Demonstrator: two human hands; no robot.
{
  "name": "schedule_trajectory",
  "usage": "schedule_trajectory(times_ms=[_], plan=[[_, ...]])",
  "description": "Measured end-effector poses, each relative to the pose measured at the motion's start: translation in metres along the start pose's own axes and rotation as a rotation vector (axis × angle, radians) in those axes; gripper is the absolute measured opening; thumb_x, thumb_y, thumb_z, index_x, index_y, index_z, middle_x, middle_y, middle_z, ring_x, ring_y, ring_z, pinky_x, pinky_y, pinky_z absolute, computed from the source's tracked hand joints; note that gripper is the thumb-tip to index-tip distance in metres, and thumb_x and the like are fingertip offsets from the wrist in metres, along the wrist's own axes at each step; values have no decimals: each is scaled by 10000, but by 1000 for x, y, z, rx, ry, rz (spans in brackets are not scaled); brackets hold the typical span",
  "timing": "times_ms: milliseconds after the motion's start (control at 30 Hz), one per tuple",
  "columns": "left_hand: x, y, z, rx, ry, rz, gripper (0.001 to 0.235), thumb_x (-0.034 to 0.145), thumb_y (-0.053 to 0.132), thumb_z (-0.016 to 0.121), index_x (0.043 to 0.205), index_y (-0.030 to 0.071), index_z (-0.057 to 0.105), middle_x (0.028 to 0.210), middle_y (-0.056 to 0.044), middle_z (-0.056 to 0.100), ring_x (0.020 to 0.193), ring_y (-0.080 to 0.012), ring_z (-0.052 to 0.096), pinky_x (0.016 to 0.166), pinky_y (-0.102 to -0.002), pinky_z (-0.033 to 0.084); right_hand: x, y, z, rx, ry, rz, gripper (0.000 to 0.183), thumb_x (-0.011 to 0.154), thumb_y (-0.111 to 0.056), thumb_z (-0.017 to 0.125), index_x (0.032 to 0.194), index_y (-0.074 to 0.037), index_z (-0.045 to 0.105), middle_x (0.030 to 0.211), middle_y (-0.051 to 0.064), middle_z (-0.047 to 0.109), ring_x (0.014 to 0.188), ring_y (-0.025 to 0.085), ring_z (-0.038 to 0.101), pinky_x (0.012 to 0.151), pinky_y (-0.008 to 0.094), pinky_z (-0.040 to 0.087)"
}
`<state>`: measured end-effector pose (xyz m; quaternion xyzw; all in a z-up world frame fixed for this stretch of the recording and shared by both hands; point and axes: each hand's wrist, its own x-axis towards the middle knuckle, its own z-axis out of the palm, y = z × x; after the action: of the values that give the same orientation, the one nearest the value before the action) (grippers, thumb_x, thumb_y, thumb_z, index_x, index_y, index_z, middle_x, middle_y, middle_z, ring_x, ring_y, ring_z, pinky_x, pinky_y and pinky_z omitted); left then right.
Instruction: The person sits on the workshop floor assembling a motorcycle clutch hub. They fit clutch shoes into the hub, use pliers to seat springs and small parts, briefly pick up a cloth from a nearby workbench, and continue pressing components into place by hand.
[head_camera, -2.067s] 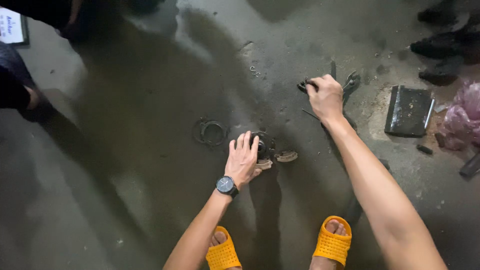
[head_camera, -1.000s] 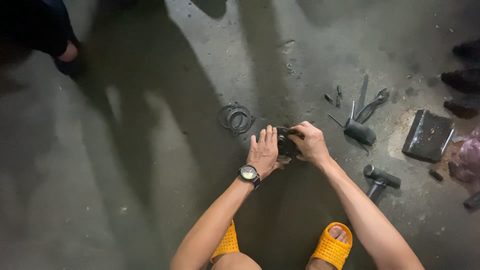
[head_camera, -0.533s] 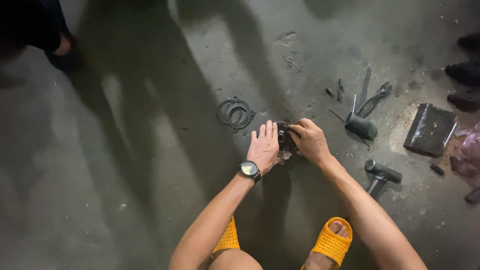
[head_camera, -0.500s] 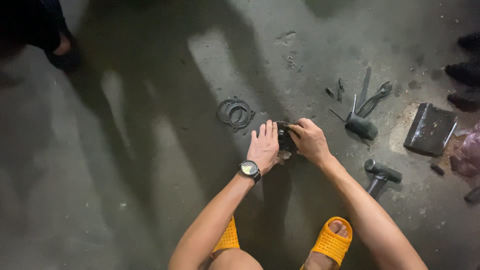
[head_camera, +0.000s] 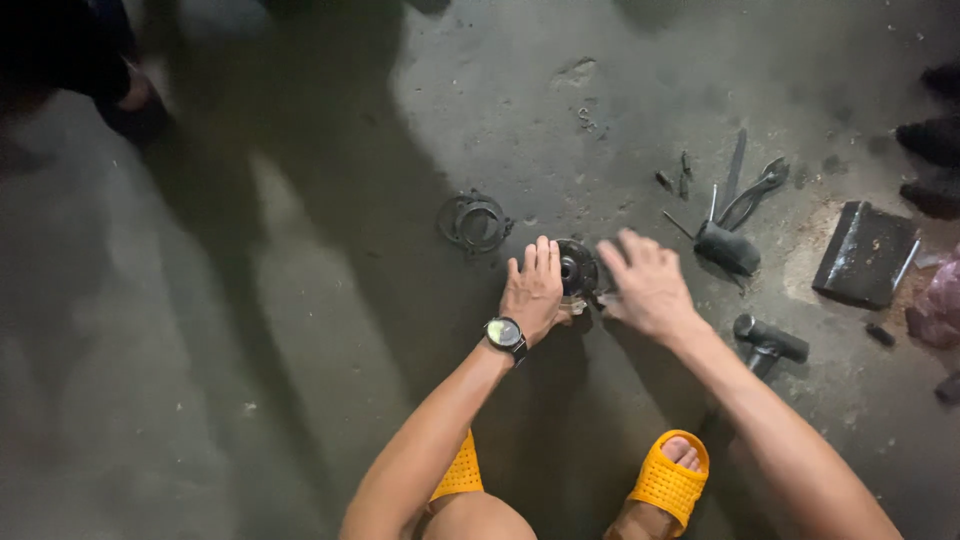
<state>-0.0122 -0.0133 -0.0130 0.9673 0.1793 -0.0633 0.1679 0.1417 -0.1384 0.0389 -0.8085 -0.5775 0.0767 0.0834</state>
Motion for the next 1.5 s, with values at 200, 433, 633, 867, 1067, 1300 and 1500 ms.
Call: schedule_trajectory(times_ms=[200, 433, 633, 867, 1067, 1300, 1500], plan=[[0, 2, 0, 55, -9, 0, 1205, 575, 532, 906, 1454, -113, 393, 1469, -252, 436, 1306, -368, 466, 1009, -522, 455, -12, 48, 41, 340, 227, 388, 481, 899, -125, 748, 1331, 6, 583, 1232, 241, 632, 1058, 360, 665, 923, 437, 541], [5, 1, 5, 145, 33, 23, 1112, 635, 435, 883, 1490, -74, 387, 1509, -219, 433, 1342, -341, 465, 1034, -540, 442, -2, 24, 70, 673, 154, 290, 442, 882, -59, 687, 1313, 14, 627, 1099, 192, 738, 981, 296, 739, 855, 376, 581], [-3, 3, 12, -123, 206, 67, 1106, 634, 462, 865, 1493, -54, 398, 1398, -276, 453, 1310, -435, 456, 1120, -586, 385, -10, 34, 59, 908, 61, 593, 431, 938, -122, 690, 1349, -11, 628, 1089, 161, 773, 984, 226, 731, 855, 346, 583], [-25, 35, -80, -614, 341, 309, 1071, 648, 403, 886, 1521, 41, 383, 1471, -245, 447, 1398, -443, 447, 1217, -514, 392, -63, 41, 56, 2157, -194, 896, 495, 930, -392, 648, 1320, -93, 584, 1138, 98, 733, 1020, 226, 695, 908, 425, 542], [-16, 23, -85, -710, 257, 368, 1359, 575, 417, 976, 1582, -19, 173, 1583, -295, 305, 1486, -446, 327, 1229, -533, 307, -39, -2, -26, 1998, -176, 385, 882, 821, -348, 773, 1551, -63, 368, 1430, 115, 550, 1261, 220, 562, 1045, 422, 458], [-16, 37, -80, -1241, 0, 122, 1274, 646, 303, 917, 1660, 39, 192, 1566, -159, 452, 1444, -311, 489, 1188, -432, 446, -38, -17, -22, 1709, 70, 280, 1162, 681, -198, 862, 1627, -18, 212, 1512, 178, 414, 1408, 286, 451, 1142, 411, 411], [-16, 45, -67, -1420, 17, 58, 1139, 676, 253, 904, 1624, 89, 295, 1495, -116, 553, 1393, -281, 561, 1104, -390, 542, -38, -12, -32, 1563, -29, 364, 1046, 745, -280, 823, 1592, -18, 268, 1477, 183, 461, 1387, 313, 481, 1122, 417, 442]])
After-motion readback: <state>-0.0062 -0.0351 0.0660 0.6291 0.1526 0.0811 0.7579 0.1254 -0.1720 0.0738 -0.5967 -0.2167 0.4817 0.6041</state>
